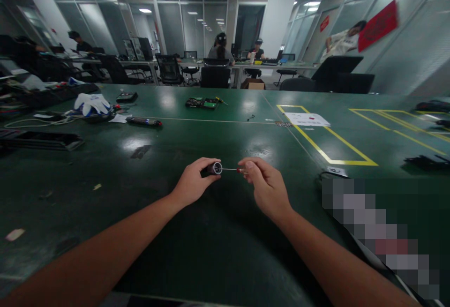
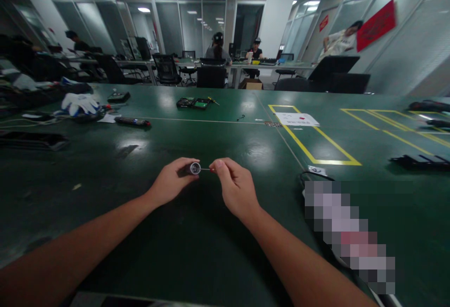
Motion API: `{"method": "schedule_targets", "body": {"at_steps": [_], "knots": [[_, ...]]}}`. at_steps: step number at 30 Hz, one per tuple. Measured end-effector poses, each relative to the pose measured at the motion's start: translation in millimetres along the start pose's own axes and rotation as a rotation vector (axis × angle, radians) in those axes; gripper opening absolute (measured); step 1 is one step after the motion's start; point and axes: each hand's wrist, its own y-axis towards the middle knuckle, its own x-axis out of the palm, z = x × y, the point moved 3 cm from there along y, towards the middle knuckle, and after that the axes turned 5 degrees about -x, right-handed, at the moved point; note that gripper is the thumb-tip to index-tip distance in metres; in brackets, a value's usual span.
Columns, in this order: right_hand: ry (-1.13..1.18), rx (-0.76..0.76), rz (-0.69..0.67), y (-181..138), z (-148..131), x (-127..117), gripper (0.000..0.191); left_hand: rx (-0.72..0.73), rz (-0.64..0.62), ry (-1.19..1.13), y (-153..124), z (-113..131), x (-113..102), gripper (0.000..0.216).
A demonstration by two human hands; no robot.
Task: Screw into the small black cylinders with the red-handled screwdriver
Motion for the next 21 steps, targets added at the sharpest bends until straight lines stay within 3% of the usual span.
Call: {"method": "schedule_targets", "body": {"at_steps": [3, 10, 17, 21], "knots": [[0.094, 0.044, 0.068, 3, 3, -1, 0.022, -0.009, 0.006, 0.020, 1, 1, -2, 0.038], [0.154, 0.109, 0.149, 9, 19, 4, 0.026, -0.048, -0.015, 0.053, 0, 2, 0, 0.041], [0.555, 0.525, 0.176, 18, 68, 1, 0.032, 0.021, -0.138, 0.247, 3, 3, 0, 0.037], [0.531, 0.457, 0.271, 21, 69, -4, 0.027, -0.019, -0.147, 0.251, 3, 0, 0, 0.038]]}}
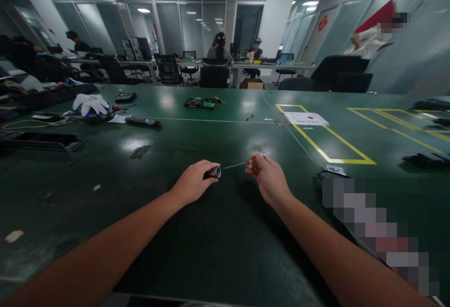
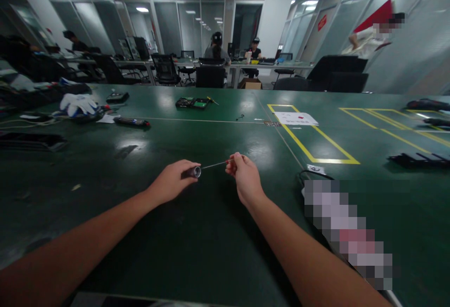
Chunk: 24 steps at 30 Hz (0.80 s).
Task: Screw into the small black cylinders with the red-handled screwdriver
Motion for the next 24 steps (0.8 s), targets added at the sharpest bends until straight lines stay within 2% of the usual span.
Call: {"method": "schedule_targets", "body": {"at_steps": [8, 15, 24], "knots": [[-0.166, -0.162, -0.099, -9, -4, 10, 0.033, -0.022, 0.030, -0.045, -3, 8, -1, 0.040], [-0.221, -0.278, -0.154, -16, -13, 13, 0.029, -0.015, 0.074, -0.055, -4, 7, -3, 0.041], [-0.328, -0.345, -0.147, -23, -22, 16, 0.028, -0.016, 0.088, -0.076, -4, 7, -4, 0.042]]}}
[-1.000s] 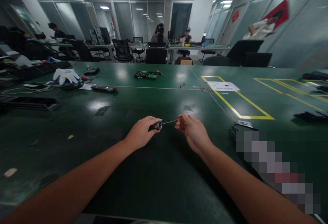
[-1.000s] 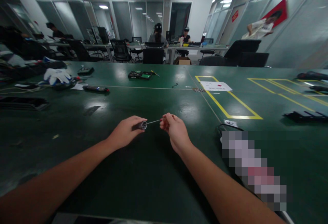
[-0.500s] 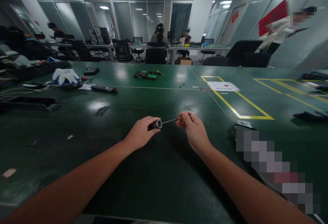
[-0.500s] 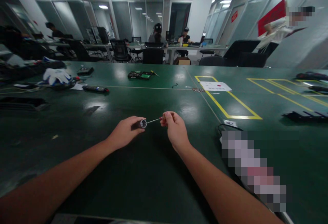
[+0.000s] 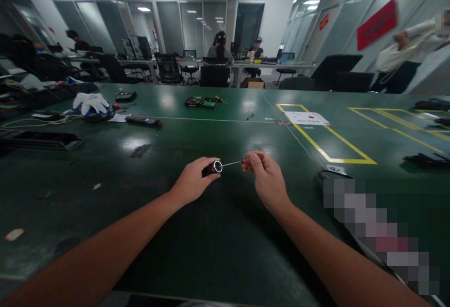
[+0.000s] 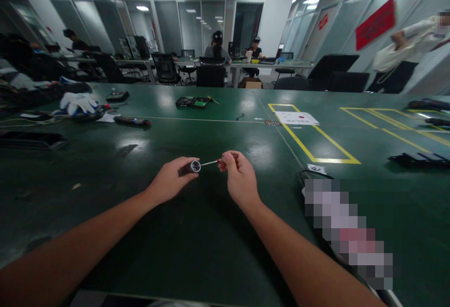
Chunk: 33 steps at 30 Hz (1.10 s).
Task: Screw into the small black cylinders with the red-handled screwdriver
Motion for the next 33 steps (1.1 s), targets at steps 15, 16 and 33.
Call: {"method": "schedule_targets", "body": {"at_steps": [15, 16, 33], "knots": [[0.015, -0.032, -0.019, -5, -12, 1, 0.020, 0.006, -0.013, 0.014, 1, -1, 4, 0.041], [0.024, -0.032, -0.003, -5, -12, 1, 0.020, 0.004, -0.010, 0.013, 1, -1, 4, 0.041], [0.210, 0.244, 0.120, 11, 34, -7, 0.030, 0.074, -0.065, 0.233, 4, 4, -7, 0.040]]}}
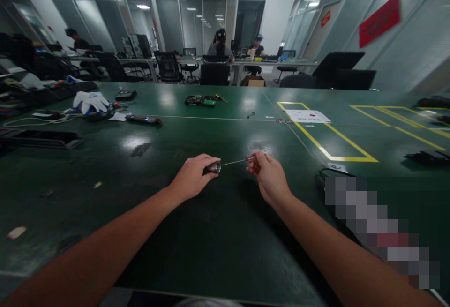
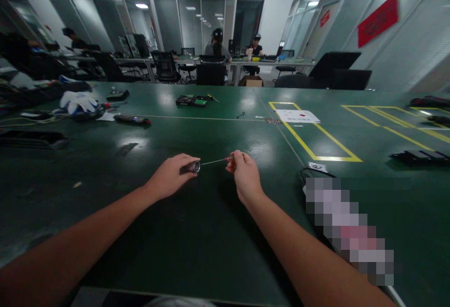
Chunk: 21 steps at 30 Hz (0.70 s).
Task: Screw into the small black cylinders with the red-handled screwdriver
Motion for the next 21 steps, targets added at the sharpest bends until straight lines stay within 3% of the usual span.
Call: {"method": "schedule_targets", "body": {"at_steps": [6, 11, 16, 21], "knots": [[-0.165, -0.156, -0.071, -5, -13, 7, 0.035, 0.004, 0.000, 0.020, -1, -1, 4, 0.042], [-0.440, -0.328, -0.148, -17, -32, 13, 0.032, -0.018, -0.006, 0.024, -1, -1, 5, 0.040], [-0.575, -0.386, -0.122, -21, -38, 10, 0.031, -0.046, -0.012, 0.016, -1, -2, 6, 0.041], [-0.552, -0.390, -0.096, -21, -40, 8, 0.030, -0.054, -0.004, 0.016, 1, -6, 6, 0.042]]}}
